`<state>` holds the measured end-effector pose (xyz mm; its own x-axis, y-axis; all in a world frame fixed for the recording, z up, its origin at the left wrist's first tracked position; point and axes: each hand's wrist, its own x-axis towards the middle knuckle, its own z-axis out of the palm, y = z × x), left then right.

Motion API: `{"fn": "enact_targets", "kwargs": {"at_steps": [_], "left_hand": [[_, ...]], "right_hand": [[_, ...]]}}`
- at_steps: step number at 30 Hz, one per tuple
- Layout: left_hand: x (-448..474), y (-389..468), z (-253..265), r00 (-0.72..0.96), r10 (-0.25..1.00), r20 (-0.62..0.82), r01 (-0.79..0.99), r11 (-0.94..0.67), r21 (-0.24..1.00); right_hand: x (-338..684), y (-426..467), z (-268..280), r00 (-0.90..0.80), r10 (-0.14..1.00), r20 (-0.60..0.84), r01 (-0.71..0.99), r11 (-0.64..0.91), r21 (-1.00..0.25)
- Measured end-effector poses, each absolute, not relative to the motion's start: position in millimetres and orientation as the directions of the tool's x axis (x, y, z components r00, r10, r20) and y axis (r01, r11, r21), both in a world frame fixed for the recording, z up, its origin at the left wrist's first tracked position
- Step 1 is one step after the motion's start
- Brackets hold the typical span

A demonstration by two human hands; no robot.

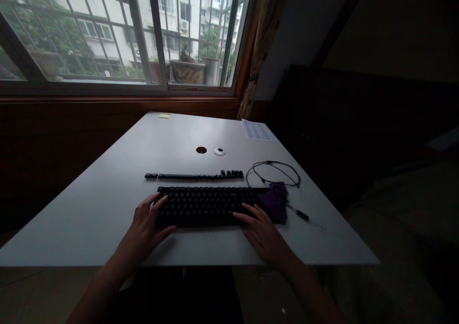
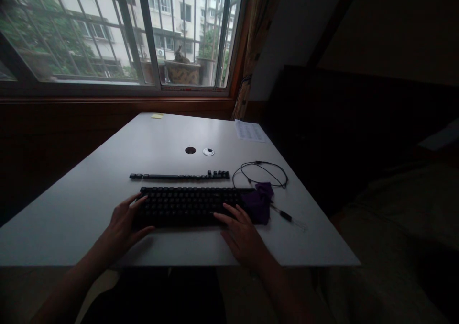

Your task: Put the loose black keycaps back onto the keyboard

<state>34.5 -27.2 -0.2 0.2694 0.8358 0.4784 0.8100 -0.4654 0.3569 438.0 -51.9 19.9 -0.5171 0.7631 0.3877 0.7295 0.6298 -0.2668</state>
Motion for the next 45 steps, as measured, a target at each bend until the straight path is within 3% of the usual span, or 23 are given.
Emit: {"fn": "enact_targets", "kwargs": {"at_steps": [4,30,34,39,45], "left_hand": [[29,-28,-7,0.292,0.856,0.426,0.777,-0.472,0.416],[33,-28,-9,0.249,0.859,0.447,0.789,-0.448,0.421],[33,-28,-9,0.253,0.864,0.435,0.788,-0.445,0.427],[33,-28,-8,0.254,0.862,0.439,0.791,-0.446,0.418],[32,-28,-9,0.262,0.861,0.435,0.789,-0.451,0.418]], "right_hand": [[440,-52,18,-0.502,0.744,0.441,0.722,0.641,-0.259],[440,-51,14,-0.511,0.764,0.395,0.739,0.625,-0.252],[445,-51,14,-0.437,0.748,0.499,0.731,0.619,-0.287],[464,-34,7,-0.161,0.757,0.633,0.887,0.393,-0.244],[497,-12,5,0.015,0.814,0.58,0.955,0.16,-0.249]]}}
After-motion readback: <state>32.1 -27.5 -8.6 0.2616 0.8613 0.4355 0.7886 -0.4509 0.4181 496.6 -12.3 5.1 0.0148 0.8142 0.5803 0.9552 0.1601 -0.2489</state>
